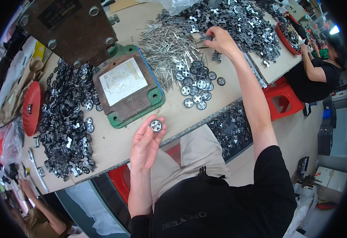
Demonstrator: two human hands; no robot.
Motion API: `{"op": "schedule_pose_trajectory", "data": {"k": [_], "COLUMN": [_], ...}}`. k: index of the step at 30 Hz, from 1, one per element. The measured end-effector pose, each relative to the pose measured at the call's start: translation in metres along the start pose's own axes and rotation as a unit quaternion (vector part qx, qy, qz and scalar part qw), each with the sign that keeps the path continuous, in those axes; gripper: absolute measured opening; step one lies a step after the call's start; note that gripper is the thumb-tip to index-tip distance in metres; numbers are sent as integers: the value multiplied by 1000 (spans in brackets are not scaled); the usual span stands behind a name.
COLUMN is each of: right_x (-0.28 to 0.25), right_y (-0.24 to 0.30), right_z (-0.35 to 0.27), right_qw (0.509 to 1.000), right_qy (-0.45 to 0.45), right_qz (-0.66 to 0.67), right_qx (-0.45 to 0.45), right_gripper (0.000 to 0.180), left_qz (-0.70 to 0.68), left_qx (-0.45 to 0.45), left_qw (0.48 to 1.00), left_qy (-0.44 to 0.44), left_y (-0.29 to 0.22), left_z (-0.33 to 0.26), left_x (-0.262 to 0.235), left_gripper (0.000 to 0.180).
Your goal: The person assembles small metal and plastic parts by hand, pressing circular metal housings, plastic components, metal brackets, and small pins together using a manual press at a factory workbench.
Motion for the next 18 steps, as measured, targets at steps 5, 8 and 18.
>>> {"op": "schedule_pose_trajectory", "data": {"k": [5,8,18], "right_x": [0,7,26], "right_y": [68,114,160], "right_z": [-90,-136,-166], "right_qw": [878,757,705], "right_qy": [-31,71,28], "right_qz": [472,648,706], "right_qx": [-75,-40,-68], "right_gripper": [30,24,22], "left_qz": [16,37,90], "left_qx": [24,42,89], "left_qw": [999,998,990], "left_qy": [-27,-40,-67], "left_y": [6,6,8], "left_z": [-3,-2,-5], "left_x": [7,10,11], "left_gripper": [36,36,34]}}
Point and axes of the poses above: each hand's wrist, its own z-axis towards the middle knuckle, its own x-axis out of the palm, y = z × x, the point moved 2 cm from there along z, towards the middle knuckle, and after that the axes turned 10 degrees about -x, right-handed, at the moved point
